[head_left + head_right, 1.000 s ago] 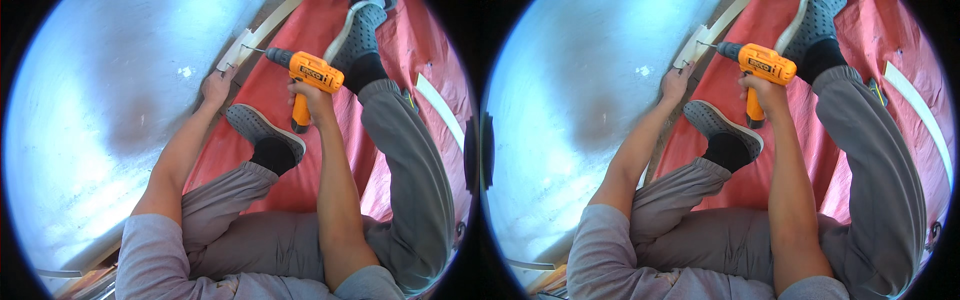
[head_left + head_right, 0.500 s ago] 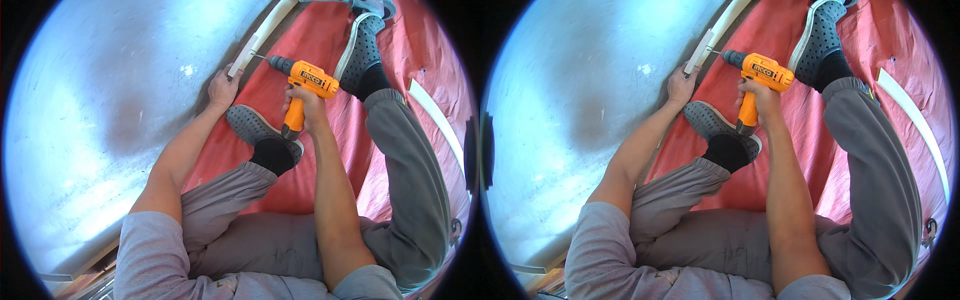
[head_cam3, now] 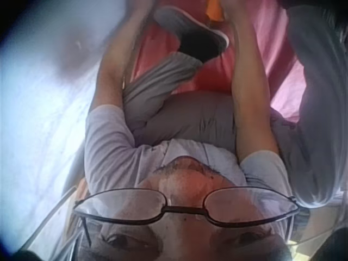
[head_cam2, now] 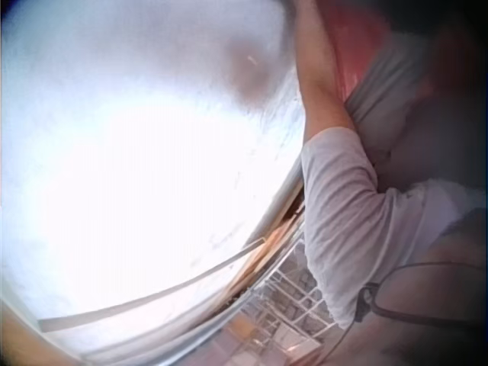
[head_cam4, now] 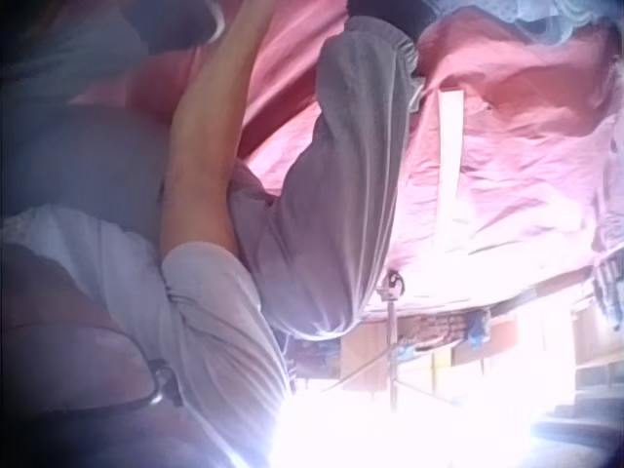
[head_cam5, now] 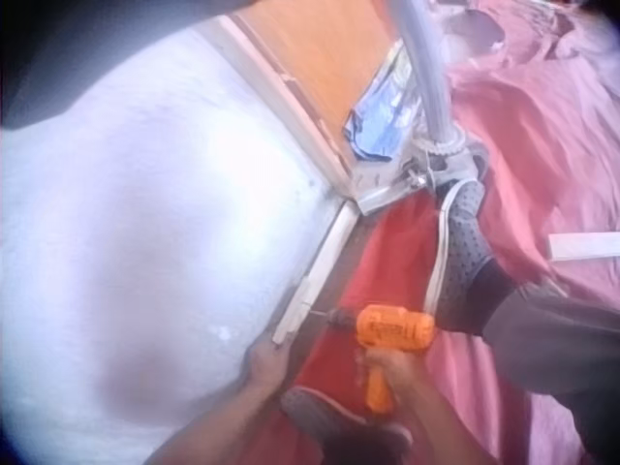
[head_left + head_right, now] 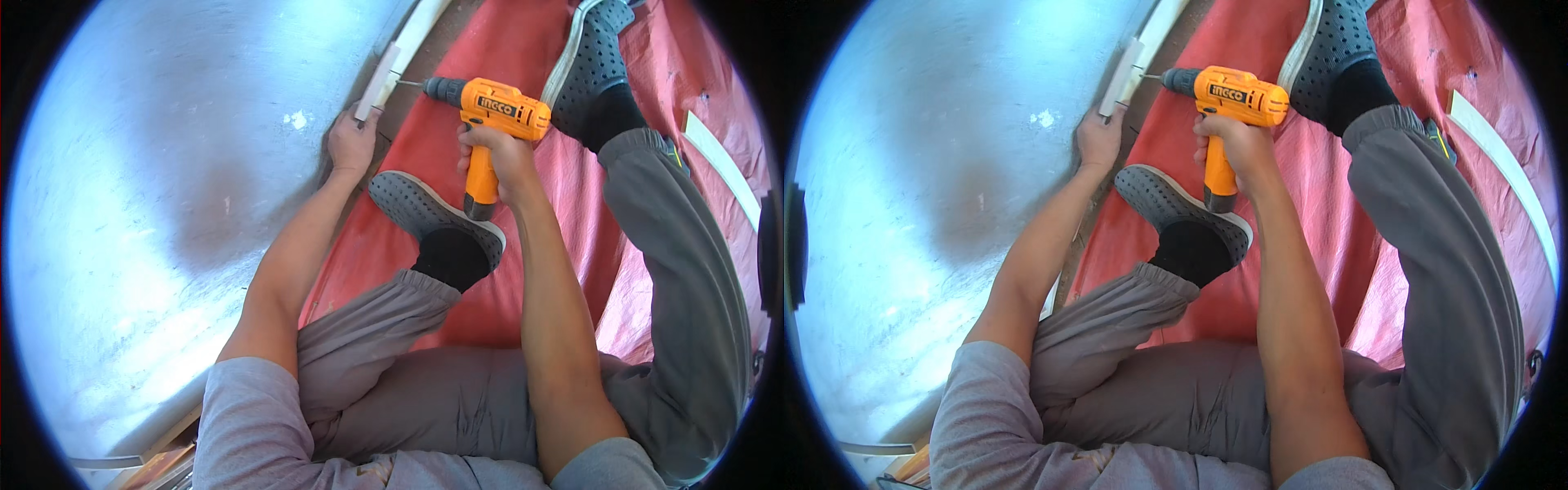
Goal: The person uses a power drill to create a hole in a wooden baseboard while holding it against a concrete wall, then manually positions the board and checks the alignment.
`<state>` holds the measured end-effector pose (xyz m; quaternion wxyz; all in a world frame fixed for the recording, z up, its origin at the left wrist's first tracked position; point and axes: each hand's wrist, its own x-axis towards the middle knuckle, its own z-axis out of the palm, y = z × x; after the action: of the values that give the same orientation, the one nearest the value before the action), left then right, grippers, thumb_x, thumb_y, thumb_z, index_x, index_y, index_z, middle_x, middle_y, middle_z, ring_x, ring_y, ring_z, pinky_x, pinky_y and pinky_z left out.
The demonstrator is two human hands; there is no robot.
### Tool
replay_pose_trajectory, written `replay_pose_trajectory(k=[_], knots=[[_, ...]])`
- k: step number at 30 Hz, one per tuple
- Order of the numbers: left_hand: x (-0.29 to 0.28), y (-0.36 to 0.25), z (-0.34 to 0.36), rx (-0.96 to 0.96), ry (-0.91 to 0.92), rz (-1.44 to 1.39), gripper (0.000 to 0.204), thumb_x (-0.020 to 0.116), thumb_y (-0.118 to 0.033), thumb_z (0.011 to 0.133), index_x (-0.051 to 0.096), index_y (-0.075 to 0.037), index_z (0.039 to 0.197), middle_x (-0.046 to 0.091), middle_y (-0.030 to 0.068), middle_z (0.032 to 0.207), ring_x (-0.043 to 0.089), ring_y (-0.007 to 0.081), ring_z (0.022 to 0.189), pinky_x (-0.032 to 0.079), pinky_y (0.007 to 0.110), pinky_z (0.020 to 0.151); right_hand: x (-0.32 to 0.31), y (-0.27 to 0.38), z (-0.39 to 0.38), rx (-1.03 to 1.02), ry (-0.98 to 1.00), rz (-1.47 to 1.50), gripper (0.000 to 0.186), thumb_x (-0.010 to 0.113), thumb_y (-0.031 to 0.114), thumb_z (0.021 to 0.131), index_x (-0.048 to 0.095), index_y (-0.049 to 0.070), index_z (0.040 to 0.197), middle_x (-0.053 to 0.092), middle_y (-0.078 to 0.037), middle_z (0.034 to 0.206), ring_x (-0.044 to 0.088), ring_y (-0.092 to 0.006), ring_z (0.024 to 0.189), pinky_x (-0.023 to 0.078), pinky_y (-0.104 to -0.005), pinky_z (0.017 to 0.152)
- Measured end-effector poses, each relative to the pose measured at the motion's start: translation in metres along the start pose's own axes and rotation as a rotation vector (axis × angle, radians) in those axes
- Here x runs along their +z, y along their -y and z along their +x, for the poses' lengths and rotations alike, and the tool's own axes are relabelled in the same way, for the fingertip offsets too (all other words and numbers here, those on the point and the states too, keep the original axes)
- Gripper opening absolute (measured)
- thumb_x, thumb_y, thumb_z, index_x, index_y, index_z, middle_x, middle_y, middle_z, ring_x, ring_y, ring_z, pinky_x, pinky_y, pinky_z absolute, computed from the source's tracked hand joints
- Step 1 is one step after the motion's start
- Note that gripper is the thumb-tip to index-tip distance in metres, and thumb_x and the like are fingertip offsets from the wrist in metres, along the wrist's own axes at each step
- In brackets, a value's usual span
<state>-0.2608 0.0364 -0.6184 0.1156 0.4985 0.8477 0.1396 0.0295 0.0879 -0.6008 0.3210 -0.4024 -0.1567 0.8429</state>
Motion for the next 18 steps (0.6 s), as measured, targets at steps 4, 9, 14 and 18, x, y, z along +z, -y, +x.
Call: replay_pose_trajectory(k=[4, 9, 14, 18], knots=[[0.004, 0.008, 0.002, 0.165, -0.085, 0.070, 0.048, 0.073, -0.039, 0.099, 0.067, -0.005, 0.134, 0.069, 0.0206, 0.124, 0.068, 0.0429, 0.111, 0.055, 0.051, 0.094, 0.005, 0.003, -0.002, 0.000, -0.019, -0.012, 0.025, 0.071, 0.004, 0.085, 0.066, -0.001, 0.108, 0.066, -0.009, 0.082, 0.066, -0.0194, 0.064, 0.059, -0.0362, 0.059], [-0.001, 0.020, -0.004, 0.202, -0.088, 0.081, 0.048, 0.071, -0.029, 0.100, 0.061, -0.008, 0.142, 0.065, 0.0179, 0.125, 0.066, 0.0418, 0.112, 0.054, 0.049, 0.095, 0.010, -0.001, 0.000, 0.023, -0.097, -0.046, 0.024, 0.076, 0.008, 0.087, 0.067, 0.001, 0.108, 0.066, -0.008, 0.079, 0.068, -0.0202, 0.064, 0.060, -0.0358, 0.059], [0.002, 0.009, -0.009, 0.085, -0.054, 0.037, 0.045, 0.065, -0.040, 0.104, 0.065, -0.009, 0.137, 0.067, 0.0161, 0.124, 0.067, 0.0404, 0.114, 0.053, 0.049, 0.094, 0.009, 0.005, -0.003, -0.033, -0.222, -0.242, 0.025, 0.081, 0.015, 0.088, 0.070, 0.002, 0.107, 0.067, -0.008, 0.078, 0.070, -0.0200, 0.066, 0.060, -0.0354, 0.060], [-0.003, 0.016, -0.008, 0.046, -0.041, 0.009, 0.051, 0.059, -0.051, 0.106, 0.068, -0.008, 0.133, 0.071, 0.0192, 0.122, 0.068, 0.0418, 0.114, 0.053, 0.052, 0.093, -0.001, 0.015, -0.004, -0.101, -0.250, -0.572, 0.036, 0.083, 0.027, 0.088, 0.073, 0.000, 0.109, 0.073, -0.010, 0.086, 0.074, -0.0240, 0.075, 0.060, -0.0407, 0.070]])
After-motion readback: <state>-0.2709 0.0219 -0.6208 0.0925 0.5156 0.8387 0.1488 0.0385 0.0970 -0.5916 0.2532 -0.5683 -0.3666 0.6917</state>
